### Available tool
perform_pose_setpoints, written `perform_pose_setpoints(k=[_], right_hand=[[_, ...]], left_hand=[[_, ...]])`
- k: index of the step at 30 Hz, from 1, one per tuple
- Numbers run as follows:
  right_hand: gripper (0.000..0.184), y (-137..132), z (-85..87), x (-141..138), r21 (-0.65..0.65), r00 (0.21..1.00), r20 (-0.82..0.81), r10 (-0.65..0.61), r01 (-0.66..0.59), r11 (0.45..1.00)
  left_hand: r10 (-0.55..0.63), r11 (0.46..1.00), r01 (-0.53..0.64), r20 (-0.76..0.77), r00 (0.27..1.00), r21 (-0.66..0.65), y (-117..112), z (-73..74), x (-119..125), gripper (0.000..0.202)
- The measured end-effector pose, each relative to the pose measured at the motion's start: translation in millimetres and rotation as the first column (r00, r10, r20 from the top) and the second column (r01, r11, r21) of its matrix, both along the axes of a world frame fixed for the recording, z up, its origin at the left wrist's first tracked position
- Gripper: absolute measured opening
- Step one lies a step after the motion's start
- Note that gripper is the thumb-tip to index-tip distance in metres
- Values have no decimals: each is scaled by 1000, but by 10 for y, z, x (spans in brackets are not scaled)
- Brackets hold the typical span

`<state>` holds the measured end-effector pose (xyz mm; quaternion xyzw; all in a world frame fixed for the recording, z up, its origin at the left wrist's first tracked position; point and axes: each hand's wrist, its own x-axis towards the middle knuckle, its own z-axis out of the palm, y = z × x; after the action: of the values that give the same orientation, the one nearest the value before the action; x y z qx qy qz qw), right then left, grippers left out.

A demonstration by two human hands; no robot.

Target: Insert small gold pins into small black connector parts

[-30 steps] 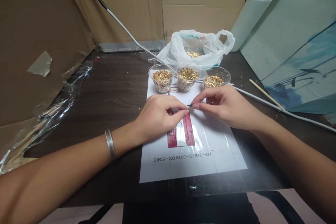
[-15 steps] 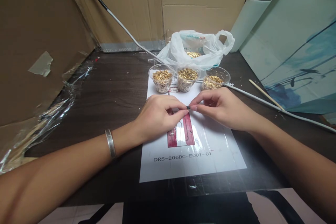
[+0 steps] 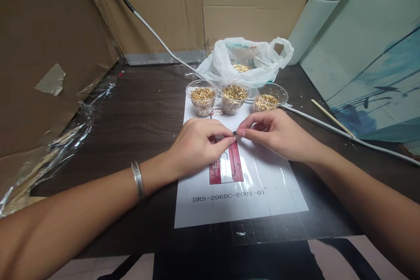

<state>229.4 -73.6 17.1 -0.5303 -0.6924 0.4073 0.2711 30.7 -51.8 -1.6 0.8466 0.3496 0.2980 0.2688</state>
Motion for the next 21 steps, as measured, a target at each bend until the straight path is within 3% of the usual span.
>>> perform_pose_setpoints(k=[4, 13, 21], right_hand=[[17, -12, -10, -12, -14, 999, 6, -31, 31, 999], [18, -80, -49, -108, 83, 997, -2, -77, 77, 994], [16, -65, -44, -111, 5, 992, -104, -73, 73, 997]], left_hand=[[-2, 1000, 2, 0, 1000, 3, 3, -11, 0, 11], [3, 1000, -3, 14, 1000, 8, 2, 2, -7, 12], [11, 1000, -11, 8, 1000, -16, 2, -5, -10, 12]])
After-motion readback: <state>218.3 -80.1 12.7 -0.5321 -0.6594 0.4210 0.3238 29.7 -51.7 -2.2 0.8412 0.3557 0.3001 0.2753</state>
